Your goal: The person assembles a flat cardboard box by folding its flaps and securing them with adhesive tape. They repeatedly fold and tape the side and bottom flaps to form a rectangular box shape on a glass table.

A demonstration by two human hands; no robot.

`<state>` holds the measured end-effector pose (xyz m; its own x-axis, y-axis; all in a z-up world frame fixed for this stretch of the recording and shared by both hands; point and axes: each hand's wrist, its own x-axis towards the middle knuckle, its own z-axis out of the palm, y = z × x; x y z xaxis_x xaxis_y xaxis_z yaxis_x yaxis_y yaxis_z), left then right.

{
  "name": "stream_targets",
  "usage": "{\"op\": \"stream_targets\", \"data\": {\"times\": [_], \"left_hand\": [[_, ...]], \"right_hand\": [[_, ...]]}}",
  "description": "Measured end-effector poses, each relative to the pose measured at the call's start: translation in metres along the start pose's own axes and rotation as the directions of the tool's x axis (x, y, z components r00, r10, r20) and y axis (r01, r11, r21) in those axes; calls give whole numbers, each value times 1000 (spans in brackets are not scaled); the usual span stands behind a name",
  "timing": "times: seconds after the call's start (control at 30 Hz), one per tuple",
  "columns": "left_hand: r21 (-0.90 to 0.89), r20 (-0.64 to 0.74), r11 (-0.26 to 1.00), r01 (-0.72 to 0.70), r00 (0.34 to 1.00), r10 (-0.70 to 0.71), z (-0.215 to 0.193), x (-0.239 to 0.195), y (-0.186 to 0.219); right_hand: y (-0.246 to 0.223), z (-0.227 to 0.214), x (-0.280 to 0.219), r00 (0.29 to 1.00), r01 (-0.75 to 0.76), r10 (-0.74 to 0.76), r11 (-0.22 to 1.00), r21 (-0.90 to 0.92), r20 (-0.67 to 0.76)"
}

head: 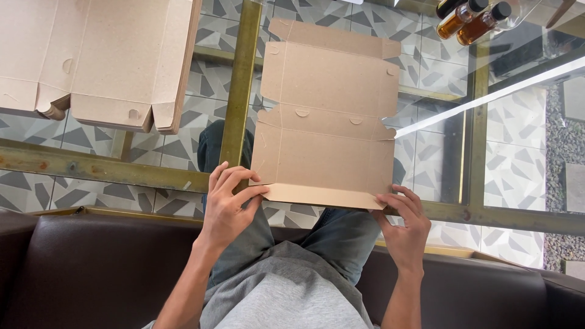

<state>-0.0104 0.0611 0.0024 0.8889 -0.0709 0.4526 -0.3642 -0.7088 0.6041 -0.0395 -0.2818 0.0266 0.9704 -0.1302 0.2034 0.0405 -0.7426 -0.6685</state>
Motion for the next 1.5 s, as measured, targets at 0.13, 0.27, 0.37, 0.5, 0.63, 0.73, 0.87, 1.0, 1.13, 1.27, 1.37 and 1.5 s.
{"op": "stream_targets", "data": {"times": [0.13,0.27,0.37,0.5,0.63,0.73,0.87,1.0,1.13,1.27,1.37,1.5], "left_hand": [[-74,42,988,-138,989,141,-14,3,1],[-43,149,982,-184,971,188,-19,4,3],[5,212,978,-209,956,204,-18,3,3],[72,234,968,-239,948,217,-17,3,4],[84,214,958,-275,944,252,-11,2,5],[134,120,978,-162,982,146,-1,-1,5],[99,111,985,-139,985,128,-5,0,6],[50,95,995,-87,992,82,-6,1,8],[92,46,994,-65,997,61,4,3,9],[209,-47,975,-78,995,89,16,8,13],[261,-75,953,-155,981,181,34,1,12],[189,9,942,-278,959,282,60,-18,25]], "right_hand": [[-1,0,-3,976,218,-218,976,-4,11],[-4,2,-6,969,247,-246,968,-38,31],[-6,3,-7,965,263,-260,962,-72,44],[-2,4,-6,935,355,-347,921,-161,75],[-8,9,-3,917,399,-390,900,-175,87],[-12,14,-3,970,242,-234,958,-155,69],[-22,9,-2,976,210,-202,972,-105,86],[-11,9,-2,987,152,-147,985,-78,68],[-13,17,-1,984,169,-175,979,-111,-43],[-16,35,0,903,323,-388,896,-305,-186],[-18,55,-8,879,372,-460,827,-421,-129],[-37,71,-19,900,390,-435,812,-434,-5]]}}
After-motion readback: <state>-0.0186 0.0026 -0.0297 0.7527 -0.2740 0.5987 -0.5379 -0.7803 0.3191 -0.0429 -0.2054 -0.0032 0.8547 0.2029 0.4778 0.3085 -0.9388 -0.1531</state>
